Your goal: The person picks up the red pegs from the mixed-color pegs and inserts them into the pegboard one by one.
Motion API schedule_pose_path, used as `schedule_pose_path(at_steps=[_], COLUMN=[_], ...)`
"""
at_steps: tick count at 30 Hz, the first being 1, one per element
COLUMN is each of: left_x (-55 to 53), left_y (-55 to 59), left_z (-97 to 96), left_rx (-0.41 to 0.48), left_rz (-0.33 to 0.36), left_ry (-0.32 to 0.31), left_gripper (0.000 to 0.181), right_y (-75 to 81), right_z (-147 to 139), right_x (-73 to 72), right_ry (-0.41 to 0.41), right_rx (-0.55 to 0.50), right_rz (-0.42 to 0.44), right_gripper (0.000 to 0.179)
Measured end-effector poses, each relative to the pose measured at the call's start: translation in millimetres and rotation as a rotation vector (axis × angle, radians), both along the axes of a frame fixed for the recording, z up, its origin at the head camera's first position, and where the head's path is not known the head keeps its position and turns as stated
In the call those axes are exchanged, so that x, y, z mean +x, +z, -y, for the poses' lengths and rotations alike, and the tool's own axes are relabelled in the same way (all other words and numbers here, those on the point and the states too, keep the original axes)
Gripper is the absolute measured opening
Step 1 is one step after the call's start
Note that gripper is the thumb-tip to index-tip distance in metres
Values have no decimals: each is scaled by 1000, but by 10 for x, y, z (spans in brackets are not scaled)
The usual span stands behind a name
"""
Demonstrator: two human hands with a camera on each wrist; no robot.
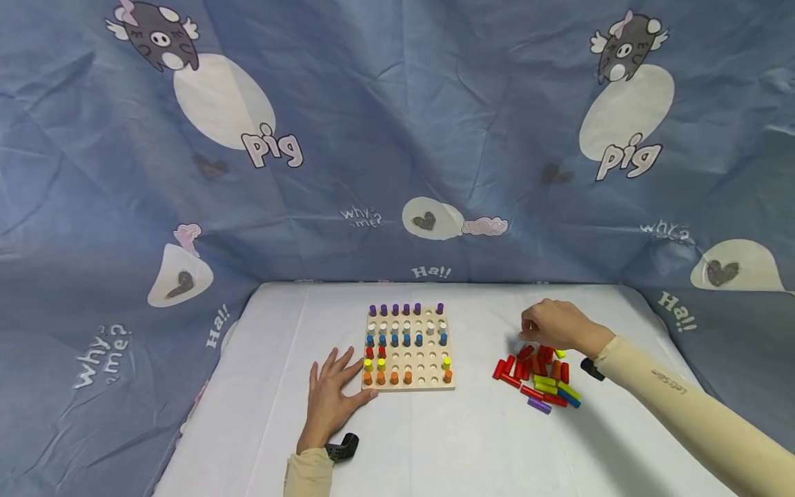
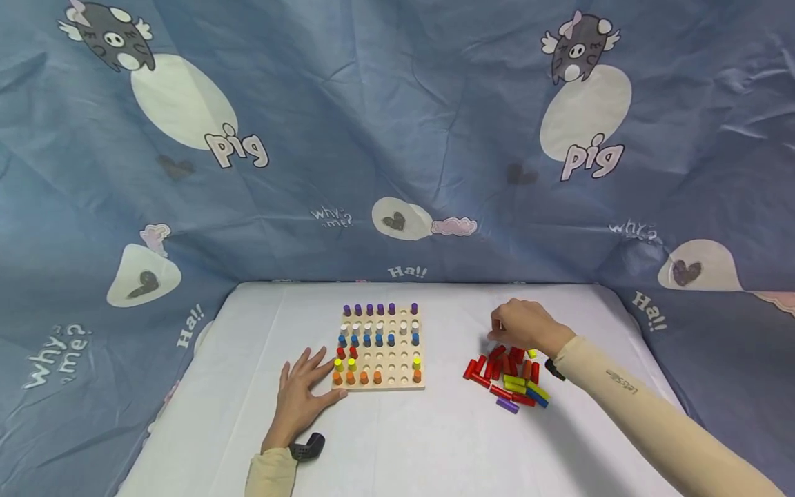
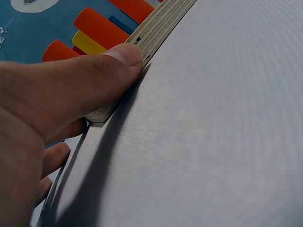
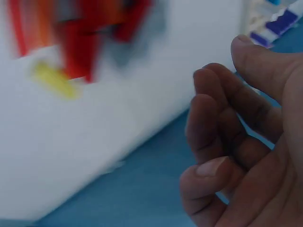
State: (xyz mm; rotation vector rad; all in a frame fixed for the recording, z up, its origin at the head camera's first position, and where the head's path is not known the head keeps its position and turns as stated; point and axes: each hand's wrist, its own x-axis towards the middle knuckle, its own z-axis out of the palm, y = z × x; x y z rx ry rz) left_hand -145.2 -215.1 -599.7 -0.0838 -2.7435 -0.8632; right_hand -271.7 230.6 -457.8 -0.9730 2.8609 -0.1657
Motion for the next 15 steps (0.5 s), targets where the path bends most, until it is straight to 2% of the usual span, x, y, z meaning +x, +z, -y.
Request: schedule_pose_path(at_steps=[7,15], left_x=[-27,5], left_y=[20,0], left_z=[10,-22], left_rx=[9,15], left_rz=[-5,17], left_ry=[-2,6], left_gripper=[73,73], right_y=[-122,-326], right_z=[-509,-804], right_x=[154,260], right_ry=[-128,-208], right_rx=[69,83], right_rz=[149,248], right_gripper=[21,34])
